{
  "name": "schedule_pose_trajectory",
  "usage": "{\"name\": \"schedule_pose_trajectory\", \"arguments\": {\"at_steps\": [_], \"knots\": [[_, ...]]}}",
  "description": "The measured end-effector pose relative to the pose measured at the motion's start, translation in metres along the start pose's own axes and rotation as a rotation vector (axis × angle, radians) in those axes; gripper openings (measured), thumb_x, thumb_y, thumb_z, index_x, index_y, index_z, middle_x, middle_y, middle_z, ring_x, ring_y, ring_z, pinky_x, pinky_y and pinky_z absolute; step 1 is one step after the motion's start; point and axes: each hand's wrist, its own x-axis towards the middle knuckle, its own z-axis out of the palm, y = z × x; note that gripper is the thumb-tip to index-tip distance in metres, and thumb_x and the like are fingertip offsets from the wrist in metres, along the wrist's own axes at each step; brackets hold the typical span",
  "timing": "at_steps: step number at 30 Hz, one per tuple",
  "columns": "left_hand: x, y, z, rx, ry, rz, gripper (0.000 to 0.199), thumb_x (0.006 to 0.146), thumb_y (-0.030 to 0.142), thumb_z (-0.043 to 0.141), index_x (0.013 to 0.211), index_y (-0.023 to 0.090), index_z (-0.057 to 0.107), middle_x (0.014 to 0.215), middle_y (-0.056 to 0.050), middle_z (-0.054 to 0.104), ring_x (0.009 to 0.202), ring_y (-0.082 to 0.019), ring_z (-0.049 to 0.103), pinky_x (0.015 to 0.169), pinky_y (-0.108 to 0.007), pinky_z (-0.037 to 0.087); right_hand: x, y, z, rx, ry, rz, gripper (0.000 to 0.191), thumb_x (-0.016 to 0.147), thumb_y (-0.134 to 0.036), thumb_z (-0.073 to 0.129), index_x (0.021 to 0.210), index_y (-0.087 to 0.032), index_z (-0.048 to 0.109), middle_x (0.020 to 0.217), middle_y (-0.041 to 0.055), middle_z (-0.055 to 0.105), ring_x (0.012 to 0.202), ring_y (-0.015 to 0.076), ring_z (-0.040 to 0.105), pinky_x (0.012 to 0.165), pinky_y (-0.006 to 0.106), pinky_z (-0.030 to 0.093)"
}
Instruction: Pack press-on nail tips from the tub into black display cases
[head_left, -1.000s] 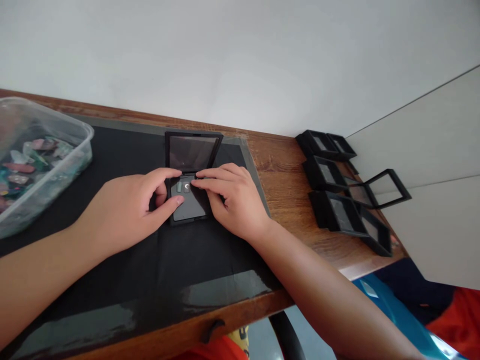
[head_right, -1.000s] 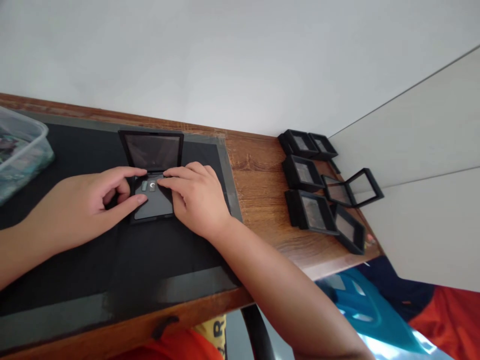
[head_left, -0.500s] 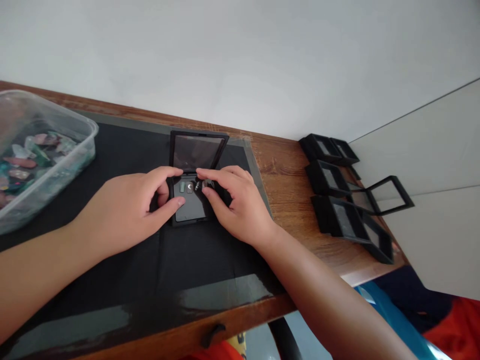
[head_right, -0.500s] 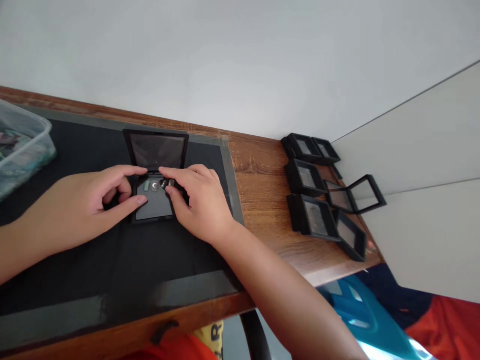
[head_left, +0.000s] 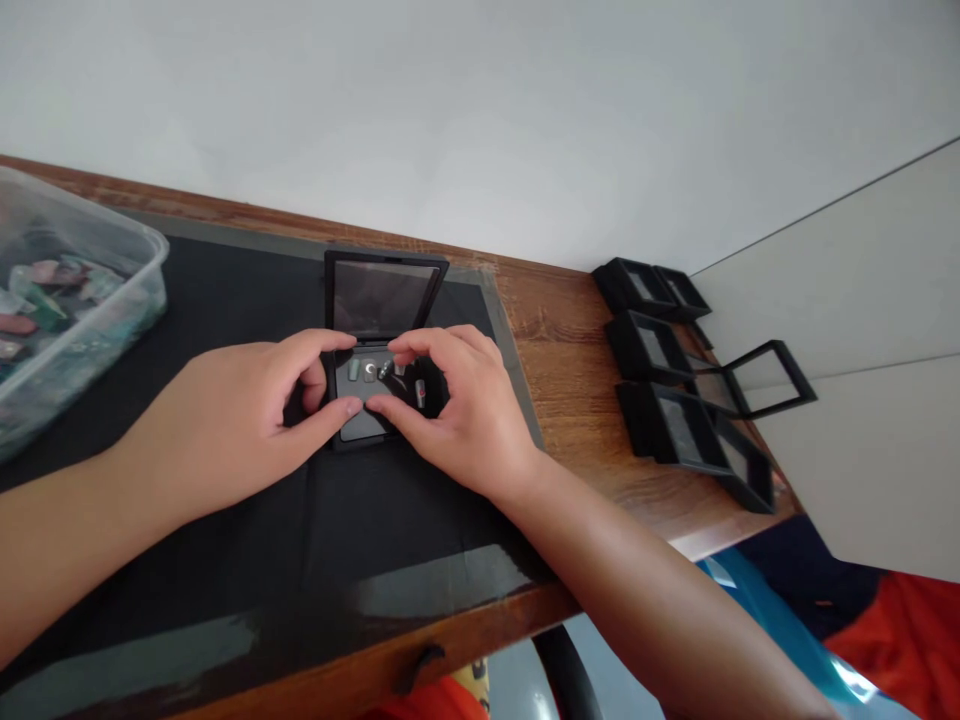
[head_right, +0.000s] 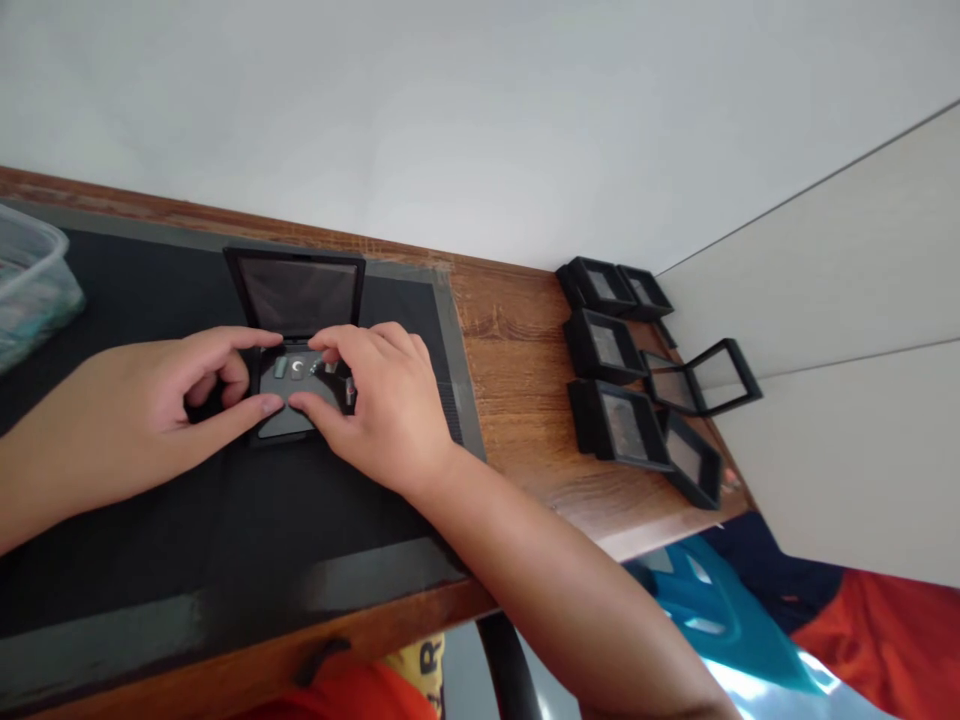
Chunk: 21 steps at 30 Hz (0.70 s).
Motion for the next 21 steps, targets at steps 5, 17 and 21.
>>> {"name": "schedule_pose_trajectory", "arguments": {"at_steps": [5, 17, 21], "knots": [[0.000, -0.002, 0.000, -0.012, 0.006, 0.015, 0.061, 0.091, 0.071, 0.056, 0.137, 0.033, 0.070, 0.080, 0.001, 0.069, 0.064, -0.021, 0.062, 0.063, -0.036, 0.041, 0.003, -0.001, 0.004, -0.033, -0.029, 0.020, 0.028, 0.098, -0.026, 0.083, 0.125, -0.024, 0.073, 0.105, 0.0033, 0.083, 0.106, 0.0271, 0.071, 0.097, 0.042, 0.049], [0.002, 0.002, 0.001, -0.010, -0.014, -0.003, 0.063, 0.090, 0.070, 0.054, 0.138, 0.032, 0.070, 0.081, 0.002, 0.069, 0.065, -0.022, 0.062, 0.064, -0.037, 0.042, 0.003, -0.002, 0.001, 0.007, -0.015, -0.014, 0.030, 0.097, -0.022, 0.082, 0.126, -0.020, 0.075, 0.112, 0.0052, 0.084, 0.107, 0.0264, 0.072, 0.098, 0.042, 0.050], [0.001, 0.000, 0.001, -0.015, -0.013, -0.010, 0.063, 0.091, 0.071, 0.054, 0.138, 0.033, 0.069, 0.081, 0.002, 0.069, 0.064, -0.021, 0.063, 0.064, -0.036, 0.041, 0.003, -0.001, -0.022, 0.017, -0.124, -0.080, 0.032, 0.092, -0.023, 0.089, 0.121, -0.023, 0.076, 0.121, 0.0054, 0.085, 0.112, 0.0280, 0.074, 0.102, 0.043, 0.051]]}}
